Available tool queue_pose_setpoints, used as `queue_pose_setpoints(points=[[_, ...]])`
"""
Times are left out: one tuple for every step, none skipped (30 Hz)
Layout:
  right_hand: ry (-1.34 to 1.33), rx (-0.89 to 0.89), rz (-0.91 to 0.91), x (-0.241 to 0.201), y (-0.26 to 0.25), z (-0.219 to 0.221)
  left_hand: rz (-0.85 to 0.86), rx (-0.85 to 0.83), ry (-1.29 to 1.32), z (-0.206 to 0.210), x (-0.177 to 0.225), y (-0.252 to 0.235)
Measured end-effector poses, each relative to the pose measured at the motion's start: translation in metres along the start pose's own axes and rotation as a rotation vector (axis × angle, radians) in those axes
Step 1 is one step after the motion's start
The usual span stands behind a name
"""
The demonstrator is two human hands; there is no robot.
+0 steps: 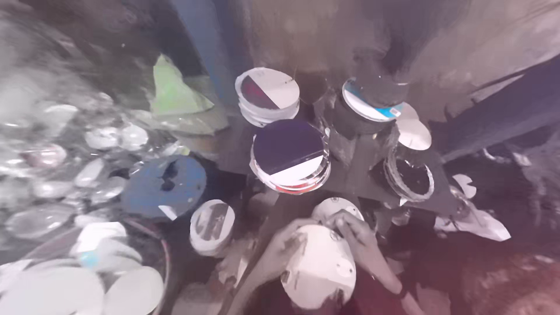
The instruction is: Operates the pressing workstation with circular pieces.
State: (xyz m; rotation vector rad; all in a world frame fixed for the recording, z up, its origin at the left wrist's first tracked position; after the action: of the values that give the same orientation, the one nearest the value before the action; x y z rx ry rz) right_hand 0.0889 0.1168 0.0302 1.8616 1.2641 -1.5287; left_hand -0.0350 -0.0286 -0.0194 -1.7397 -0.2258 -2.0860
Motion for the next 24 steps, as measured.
queue_pose_setpoints(points=[[0.102, 0.030, -0.098, -0.016, -0.014, 0.000, -0.007, -0.037, 0.042, 0.003, 0.000, 0.001], [0.237, 0.103, -0.197, -0.033, -0.029, 0.000, -0.013, -0.049, 0.066, 0.004, 0.001, 0.003], [0.375, 0.181, -0.288, -0.048, -0.046, 0.001, -0.009, -0.035, 0.066, 0.003, 0.003, 0.005], [0.489, 0.244, -0.378, -0.059, -0.064, 0.008, 0.005, 0.005, 0.034, -0.001, 0.007, 0.007], [0.592, 0.279, -0.454, -0.064, -0.082, 0.018, 0.029, 0.061, -0.014, -0.008, 0.012, 0.009], [0.698, 0.255, -0.478, -0.066, -0.098, 0.032, 0.061, 0.131, -0.060, -0.018, 0.016, 0.011], [0.787, 0.182, -0.443, -0.066, -0.111, 0.048, 0.085, 0.199, -0.102, -0.031, 0.020, 0.015], [0.857, 0.087, -0.382, -0.065, -0.120, 0.064, 0.108, 0.268, -0.169, -0.046, 0.025, 0.019], [0.902, -0.008, -0.324, -0.064, -0.124, 0.079, 0.128, 0.345, -0.229, -0.061, 0.030, 0.024], [0.928, -0.058, -0.313, -0.065, -0.125, 0.089, 0.134, 0.427, -0.256, -0.074, 0.037, 0.029], [0.933, -0.061, -0.340, -0.068, -0.123, 0.096, 0.132, 0.495, -0.270, -0.085, 0.044, 0.034], [0.933, -0.033, -0.397, -0.071, -0.120, 0.098, 0.129, 0.544, -0.269, -0.093, 0.049, 0.039], [0.912, -0.010, -0.444, -0.075, -0.116, 0.098, 0.111, 0.584, -0.243, -0.099, 0.052, 0.043], [0.872, 0.018, -0.483, -0.077, -0.112, 0.095, 0.074, 0.622, -0.199, -0.101, 0.053, 0.046], [0.835, 0.052, -0.539, -0.079, -0.107, 0.090, 0.025, 0.668, -0.149, -0.102, 0.052, 0.048], [0.816, 0.065, -0.627, -0.080, -0.099, 0.087, -0.010, 0.703, -0.109, -0.101, 0.052, 0.049], [0.787, 0.015, -0.736, -0.081, -0.087, 0.087, -0.017, 0.711, -0.072, -0.099, 0.052, 0.046], [0.735, -0.124, -0.846, -0.083, -0.069, 0.090, -0.035, 0.754, -0.013, -0.095, 0.053, 0.043], [0.696, -0.306, -0.954, -0.087, -0.049, 0.098, -0.075, 0.826, 0.049, -0.092, 0.052, 0.043], [0.626, -0.480, -1.014, -0.091, -0.033, 0.106, -0.104, 0.911, 0.105, -0.090, 0.051, 0.041], [0.519, -0.588, -1.013, -0.094, -0.025, 0.110, -0.123, 0.952, 0.108, -0.089, 0.052, 0.040], [0.454, -0.592, -0.964, -0.097, -0.027, 0.107, -0.130, 0.960, 0.093, -0.089, 0.052, 0.039], [0.467, -0.496, -0.897, -0.100, -0.039, 0.097, -0.133, 0.944, 0.050, -0.089, 0.053, 0.041], [0.525, -0.341, -0.801, -0.101, -0.059, 0.085, -0.134, 0.940, 0.002, -0.090, 0.055, 0.044]])
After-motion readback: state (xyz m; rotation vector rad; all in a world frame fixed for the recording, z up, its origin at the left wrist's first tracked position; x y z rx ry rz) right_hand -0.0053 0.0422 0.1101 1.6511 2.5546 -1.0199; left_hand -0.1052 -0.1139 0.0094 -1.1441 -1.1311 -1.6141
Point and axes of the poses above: each hand's wrist, its own y-axis away from the middle knuckle, its own z-axis out of the palm, x = y × z, the point moved 5 cm from there along -y, towards the middle knuckle, and after that the axes turned 3 degrees about x, right-handed, at the moved point
